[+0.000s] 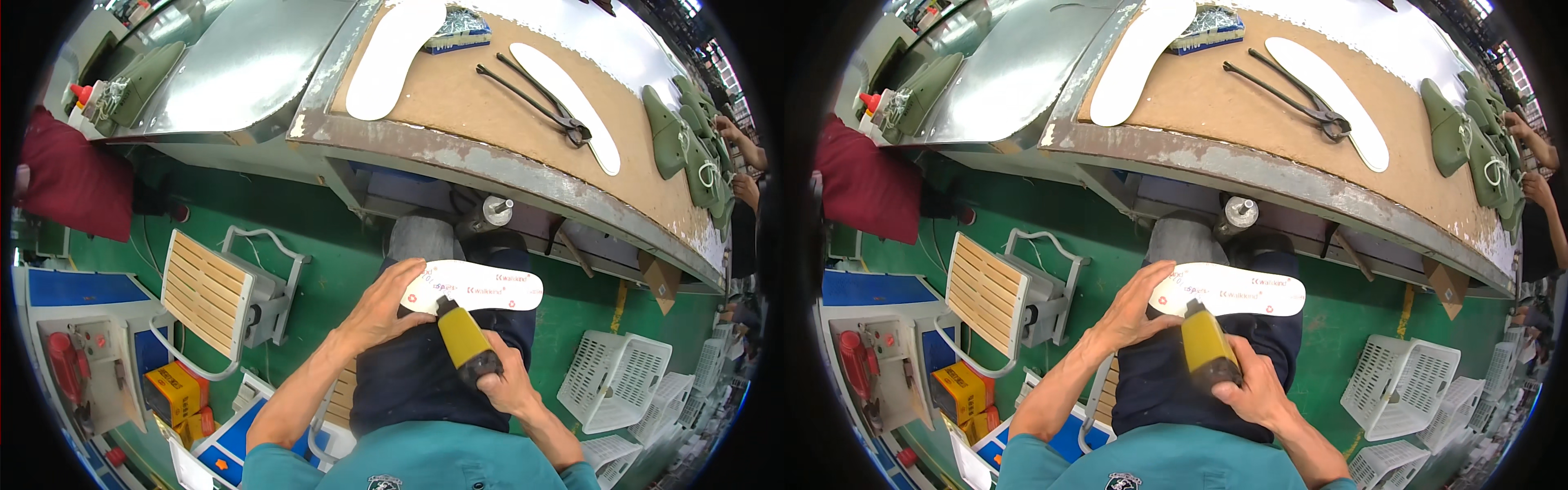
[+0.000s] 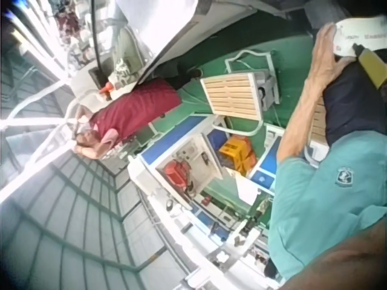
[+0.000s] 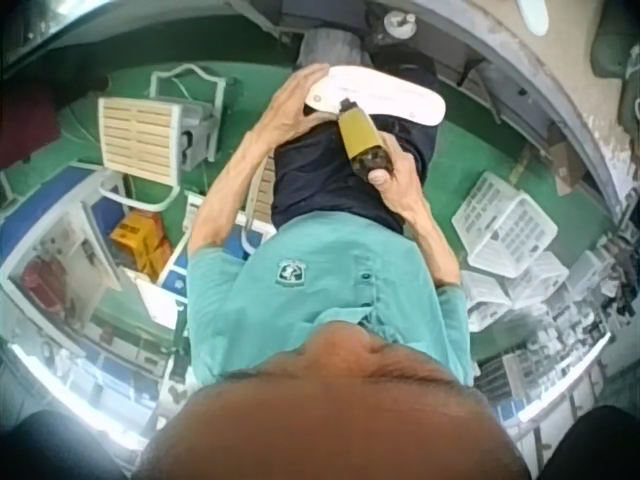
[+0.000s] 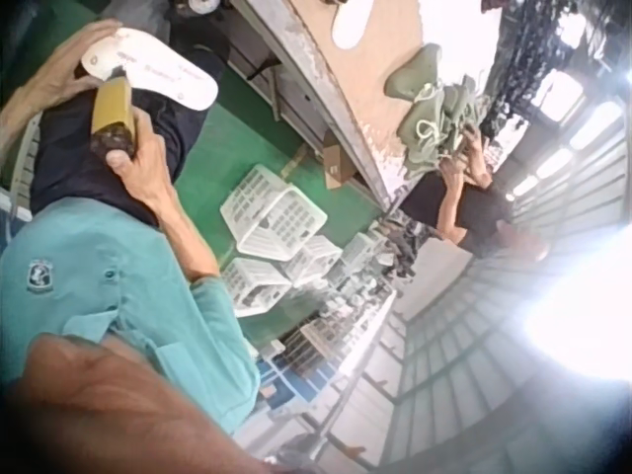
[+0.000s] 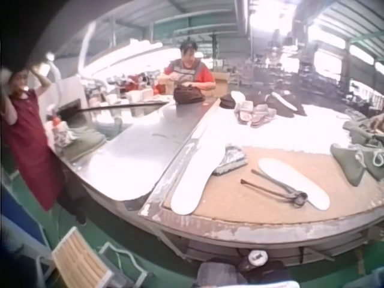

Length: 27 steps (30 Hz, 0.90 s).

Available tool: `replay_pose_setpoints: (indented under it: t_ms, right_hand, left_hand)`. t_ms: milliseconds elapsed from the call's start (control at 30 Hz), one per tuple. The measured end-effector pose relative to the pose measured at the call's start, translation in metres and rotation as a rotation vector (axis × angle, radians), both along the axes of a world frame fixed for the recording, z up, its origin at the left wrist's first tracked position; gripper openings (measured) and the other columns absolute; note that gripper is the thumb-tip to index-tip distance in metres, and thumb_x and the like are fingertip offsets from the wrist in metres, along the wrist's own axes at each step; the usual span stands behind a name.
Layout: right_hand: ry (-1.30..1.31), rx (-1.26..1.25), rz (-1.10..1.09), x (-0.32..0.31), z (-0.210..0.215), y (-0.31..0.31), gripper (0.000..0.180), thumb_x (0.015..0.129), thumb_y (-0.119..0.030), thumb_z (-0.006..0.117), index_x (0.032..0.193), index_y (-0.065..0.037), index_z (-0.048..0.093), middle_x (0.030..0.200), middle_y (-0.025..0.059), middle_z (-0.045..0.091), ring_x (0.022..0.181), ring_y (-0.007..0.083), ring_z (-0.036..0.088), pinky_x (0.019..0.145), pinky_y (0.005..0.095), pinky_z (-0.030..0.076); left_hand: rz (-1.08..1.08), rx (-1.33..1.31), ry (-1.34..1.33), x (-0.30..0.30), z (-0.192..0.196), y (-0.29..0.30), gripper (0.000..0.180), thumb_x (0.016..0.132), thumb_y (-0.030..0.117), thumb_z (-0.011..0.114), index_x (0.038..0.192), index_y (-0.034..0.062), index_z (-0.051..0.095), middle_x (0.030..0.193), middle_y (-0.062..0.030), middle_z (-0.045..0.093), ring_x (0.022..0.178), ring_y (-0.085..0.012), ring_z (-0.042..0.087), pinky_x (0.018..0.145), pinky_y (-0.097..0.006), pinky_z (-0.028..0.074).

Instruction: The person staples white insoles to green shoe uppers using a pneumatic staple gun. They then thread white shoelaces through the eyelets of the assembled shoes and tie them into bows. The finished shoes are placed on the table.

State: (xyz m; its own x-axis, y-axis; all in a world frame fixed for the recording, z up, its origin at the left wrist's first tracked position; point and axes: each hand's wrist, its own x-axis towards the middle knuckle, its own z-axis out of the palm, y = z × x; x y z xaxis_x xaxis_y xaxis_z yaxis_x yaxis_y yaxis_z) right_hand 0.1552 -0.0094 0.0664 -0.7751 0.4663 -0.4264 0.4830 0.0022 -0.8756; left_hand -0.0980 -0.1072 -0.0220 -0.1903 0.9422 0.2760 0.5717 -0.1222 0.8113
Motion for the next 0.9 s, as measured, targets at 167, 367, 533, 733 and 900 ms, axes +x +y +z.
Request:
replay_pose_setpoints:
  t_ms: [167,367,533,733,900]
  right_hand:
    - [-0.225,0.185,0.191,0.038,0.024,0.006,0.096,0.077,-0.063,0.082,0.142,0.001,0.051,0.102,0.0270,0.074,0.099,0.0453,0.072,0.085,0.0478,0.057]
    - [-0.439,0.478,0.175,0.041,-0.004,-0.024,0.087,0.077,-0.047,0.089,0.142,-0.002,0.052,0.111,0.0299,0.073,0.102,0.0477,0.070,0.089,0.0524,0.055]
    - [-0.407,0.392,0.048,0.052,-0.001,-0.031,0.088,0.076,-0.042,0.091,0.146,-0.009,0.050,0.121,0.0274,0.071,0.114,0.0442,0.068,0.097,0.0513,0.053]
    - [-0.305,0.413,0.044,0.066,-0.017,-0.034,0.090,0.075,-0.044,0.091,0.148,-0.012,0.048,0.118,0.0256,0.073,0.111,0.0452,0.070,0.093,0.0532,0.054]
    - [-0.278,0.375,0.031,0.064,-0.015,-0.030,0.082,0.082,-0.044,0.086,0.149,-0.013,0.049,0.118,0.0258,0.073,0.109,0.0457,0.070,0.092,0.0539,0.054]
  left_hand:
    - [-0.069,-0.128,0.225,0.014,0.027,0.024,0.092,0.077,0.032,0.087,0.151,-0.0009,0.044,0.141,-0.0260,0.052,0.131,-0.0459,0.050,0.114,-0.054,0.039]
    - [-0.392,-0.268,0.511,0.137,0.011,0.146,0.090,0.061,0.011,0.082,0.145,0.0065,0.049,0.105,-0.0155,0.066,0.100,-0.0349,0.067,0.081,-0.044,0.048]
    - [-0.157,0.116,-0.094,0.088,0.105,0.107,0.098,0.068,0.018,0.087,0.155,0.0095,0.042,0.120,-0.0182,0.061,0.110,-0.0380,0.063,0.093,-0.043,0.052]
    - [0.697,0.736,-0.476,-0.081,0.238,0.053,0.051,0.097,0.017,0.071,0.137,0.0017,0.044,0.117,-0.0088,0.057,0.107,-0.0173,0.058,0.093,-0.035,0.050]
    - [1.241,0.634,0.264,-0.271,0.183,0.035,0.061,0.094,0.034,0.077,0.132,-0.0071,0.053,0.126,-0.0200,0.063,0.112,-0.0269,0.063,0.100,-0.040,0.049]
